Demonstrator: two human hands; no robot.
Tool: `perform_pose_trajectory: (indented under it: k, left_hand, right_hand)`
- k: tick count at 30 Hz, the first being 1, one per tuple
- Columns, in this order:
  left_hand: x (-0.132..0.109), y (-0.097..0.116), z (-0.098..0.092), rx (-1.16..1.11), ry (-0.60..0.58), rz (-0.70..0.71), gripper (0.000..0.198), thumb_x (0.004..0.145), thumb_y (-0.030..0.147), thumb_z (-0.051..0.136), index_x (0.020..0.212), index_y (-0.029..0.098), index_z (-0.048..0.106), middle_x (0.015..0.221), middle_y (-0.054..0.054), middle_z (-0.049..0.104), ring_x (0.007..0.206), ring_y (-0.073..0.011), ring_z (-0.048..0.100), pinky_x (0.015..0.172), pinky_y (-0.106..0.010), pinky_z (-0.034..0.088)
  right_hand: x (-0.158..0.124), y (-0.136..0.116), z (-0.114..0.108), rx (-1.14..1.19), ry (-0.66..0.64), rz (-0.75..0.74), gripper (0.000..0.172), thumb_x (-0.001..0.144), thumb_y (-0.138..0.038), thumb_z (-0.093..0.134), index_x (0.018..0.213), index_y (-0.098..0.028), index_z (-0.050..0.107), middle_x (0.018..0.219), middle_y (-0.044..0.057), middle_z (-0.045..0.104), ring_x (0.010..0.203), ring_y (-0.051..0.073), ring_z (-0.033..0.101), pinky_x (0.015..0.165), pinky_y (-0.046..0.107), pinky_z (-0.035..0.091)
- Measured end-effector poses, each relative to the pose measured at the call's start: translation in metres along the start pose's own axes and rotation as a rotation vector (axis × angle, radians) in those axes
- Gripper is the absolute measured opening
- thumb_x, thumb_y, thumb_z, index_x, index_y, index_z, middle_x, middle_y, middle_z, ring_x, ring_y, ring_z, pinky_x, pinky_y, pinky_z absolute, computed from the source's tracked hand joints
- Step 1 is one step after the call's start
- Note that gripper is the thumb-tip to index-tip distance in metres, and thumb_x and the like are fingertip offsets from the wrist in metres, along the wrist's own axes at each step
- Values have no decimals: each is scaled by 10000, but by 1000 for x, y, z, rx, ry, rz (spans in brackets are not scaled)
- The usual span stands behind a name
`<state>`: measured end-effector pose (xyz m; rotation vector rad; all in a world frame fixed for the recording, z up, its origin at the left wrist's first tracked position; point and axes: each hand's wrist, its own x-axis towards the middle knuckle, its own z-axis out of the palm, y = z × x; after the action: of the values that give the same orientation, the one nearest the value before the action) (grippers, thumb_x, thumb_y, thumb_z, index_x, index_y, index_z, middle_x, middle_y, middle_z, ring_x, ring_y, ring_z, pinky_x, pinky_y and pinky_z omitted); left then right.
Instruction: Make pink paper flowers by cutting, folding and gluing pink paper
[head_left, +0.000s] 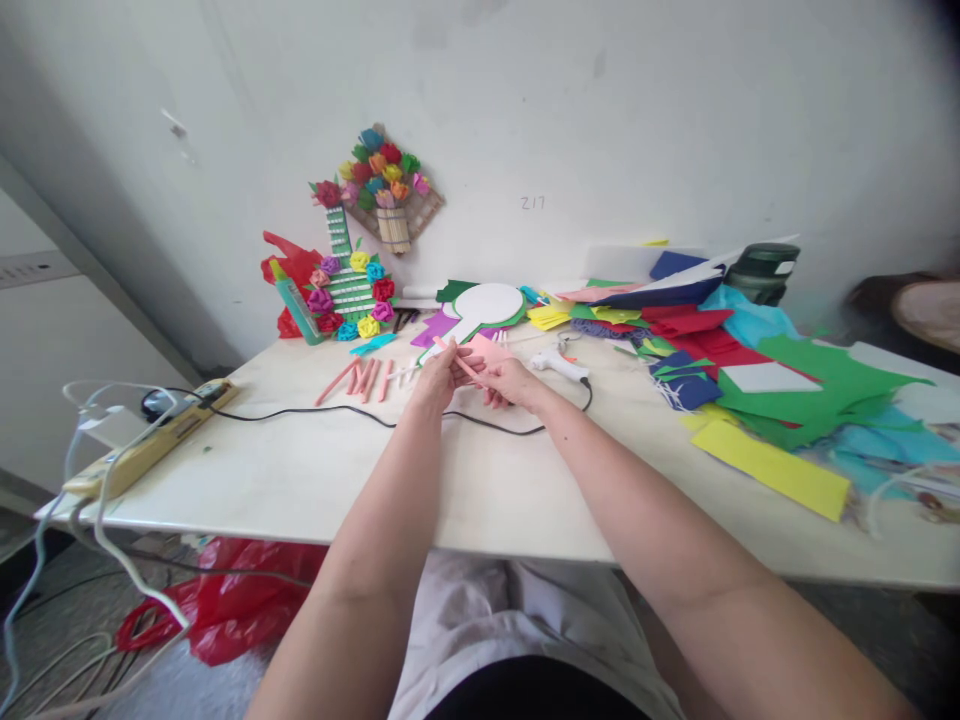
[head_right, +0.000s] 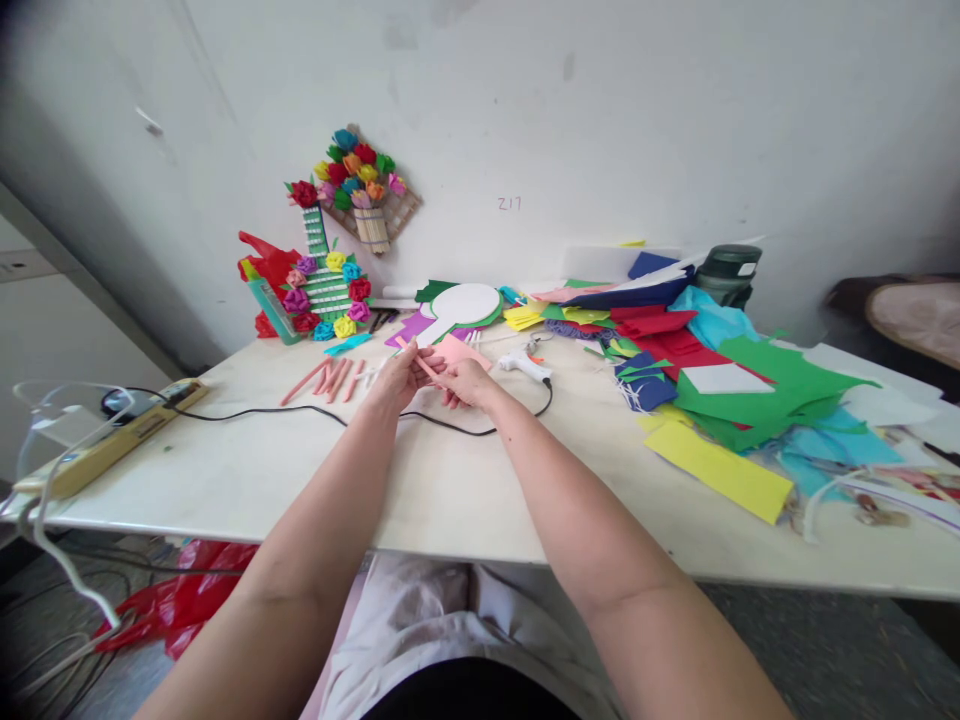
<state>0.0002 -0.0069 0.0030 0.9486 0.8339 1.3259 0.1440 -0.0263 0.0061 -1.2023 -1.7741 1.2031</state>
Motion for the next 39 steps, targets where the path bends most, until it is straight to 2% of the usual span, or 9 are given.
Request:
perform_pose_trajectory:
  k: [3,9,13,18,23,28,31,35,39]
  left_hand:
    - [1,0,1,-31,67,27,330,848,407,458,777,106,574,678,-112,675,735,-203,672,699,-322,520]
    - [4,-1,0,-19,101,44,351,847,433,442,774,111,561,715,-125,685,758,-201,672,725,-322,513]
    - [4,-1,-2,-10,141,85,395,793,498,505,819,109,565,749,-130,687,758,-203,670,714,-317,512]
    - [-2,-1,3,86,-25,85,402,692,466,647,862,104,609,768,-118,685,696,-186,658,671,-304,508]
    - [-5,-3,4,163,-103,71,383,643,464,687,753,102,628,664,-96,662,686,-189,647,647,-292,501]
    - [-1,-1,0,120,33,90,271,678,376,655,708,119,574,625,-71,649,594,-169,635,632,-308,508]
    - [1,1,-4,88,183,120,193,699,301,615,757,125,557,597,-52,634,555,-153,623,606,-296,504]
    - [4,5,-13,110,392,169,134,712,268,571,734,147,518,523,-8,583,466,-116,566,526,-253,479]
    - [6,9,-25,277,474,209,160,705,310,563,709,154,526,491,7,548,370,-88,473,397,-201,369]
  right_hand:
    - [0,1,-1,27,-41,10,296,804,-368,580,629,-130,559,440,-16,566,342,57,490,328,145,331]
    - [-1,3,-3,75,-83,32,285,770,-391,618,671,-124,593,465,0,590,368,72,516,331,151,348]
    - [-2,0,-3,96,-41,38,277,768,-375,624,676,-114,614,462,7,590,358,68,505,323,150,339]
    - [-3,-4,-1,190,118,50,287,805,-344,581,640,-109,585,443,-2,560,339,56,478,308,146,310]
    - [-2,-3,1,269,123,30,292,791,-373,578,652,-116,566,496,14,586,348,59,485,313,149,327]
    - [2,0,-1,352,213,-25,141,737,-198,557,869,-153,576,592,-7,636,384,79,523,309,153,337]
    - [3,1,-5,383,306,-25,91,693,-112,486,756,-148,541,523,-14,611,374,89,527,310,155,341]
    - [3,0,-7,420,318,-44,60,705,-135,465,681,-150,518,472,-14,587,366,97,532,309,158,352]
    - [4,1,-5,419,329,-36,63,735,-129,491,695,-140,538,478,-13,590,364,83,523,313,151,364]
